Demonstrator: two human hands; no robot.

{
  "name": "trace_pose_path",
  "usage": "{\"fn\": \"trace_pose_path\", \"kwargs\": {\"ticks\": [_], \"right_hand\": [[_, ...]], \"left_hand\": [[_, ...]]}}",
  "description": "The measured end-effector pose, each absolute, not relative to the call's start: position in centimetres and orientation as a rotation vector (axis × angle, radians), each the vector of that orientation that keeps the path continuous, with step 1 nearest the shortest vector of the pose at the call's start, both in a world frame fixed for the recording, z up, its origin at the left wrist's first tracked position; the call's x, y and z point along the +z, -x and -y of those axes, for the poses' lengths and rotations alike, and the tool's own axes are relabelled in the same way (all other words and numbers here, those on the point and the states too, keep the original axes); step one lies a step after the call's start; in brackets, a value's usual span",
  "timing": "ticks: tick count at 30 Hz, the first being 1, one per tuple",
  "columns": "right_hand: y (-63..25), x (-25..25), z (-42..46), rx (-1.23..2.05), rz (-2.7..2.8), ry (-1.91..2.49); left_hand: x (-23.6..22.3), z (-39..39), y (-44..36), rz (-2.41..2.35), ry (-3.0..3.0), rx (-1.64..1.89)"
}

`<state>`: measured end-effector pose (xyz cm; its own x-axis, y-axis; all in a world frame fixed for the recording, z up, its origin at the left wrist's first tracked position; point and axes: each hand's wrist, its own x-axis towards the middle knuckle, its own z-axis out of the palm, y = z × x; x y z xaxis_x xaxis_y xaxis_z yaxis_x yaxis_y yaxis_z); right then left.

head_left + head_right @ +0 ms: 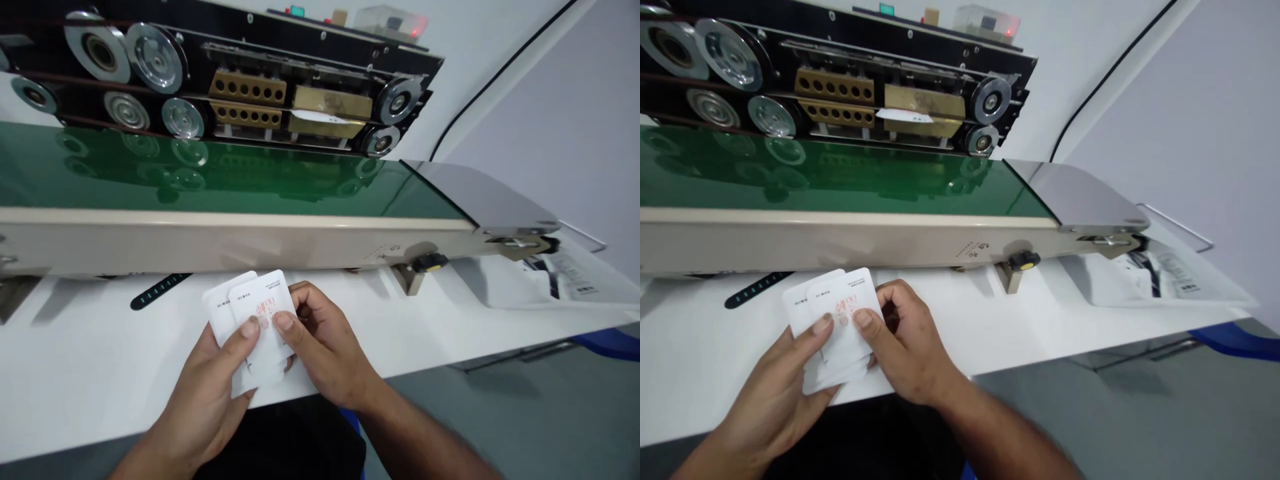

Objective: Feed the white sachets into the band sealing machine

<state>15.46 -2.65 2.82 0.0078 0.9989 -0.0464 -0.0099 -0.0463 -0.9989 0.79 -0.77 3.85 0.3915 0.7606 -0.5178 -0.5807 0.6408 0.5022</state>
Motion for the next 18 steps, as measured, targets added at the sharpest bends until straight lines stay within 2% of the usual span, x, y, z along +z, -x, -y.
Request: {"fn": "trace_pose_path", "kwargs": {"ticks": [5, 9, 13, 16, 18], "right_hand": [[-16.4, 3.3, 3.5, 1.205, 1.085, 1.241], [-18.6, 6.3, 3.8, 0.995, 1.481, 1.453], [-19.6, 8.7, 3.1, 1.038, 1.822, 1.453], [-18.8, 8.7, 2.7, 0.91, 1.549, 1.48], [-17.9, 7.9, 2.9, 0.944, 1.256, 1.351]], "left_hand": [[4.9, 0.6, -1.0, -0.945, -0.218, 0.849], [5.1, 0.7, -0.9, -1.043, -0.228, 0.788], [4.2, 0.9, -0.5, -0.97, -0.349, 0.738], [3.7, 0.9, -0.4, -0.957, -0.378, 0.744], [3.7, 0.9, -0.5, -0.979, -0.376, 0.778]]}}
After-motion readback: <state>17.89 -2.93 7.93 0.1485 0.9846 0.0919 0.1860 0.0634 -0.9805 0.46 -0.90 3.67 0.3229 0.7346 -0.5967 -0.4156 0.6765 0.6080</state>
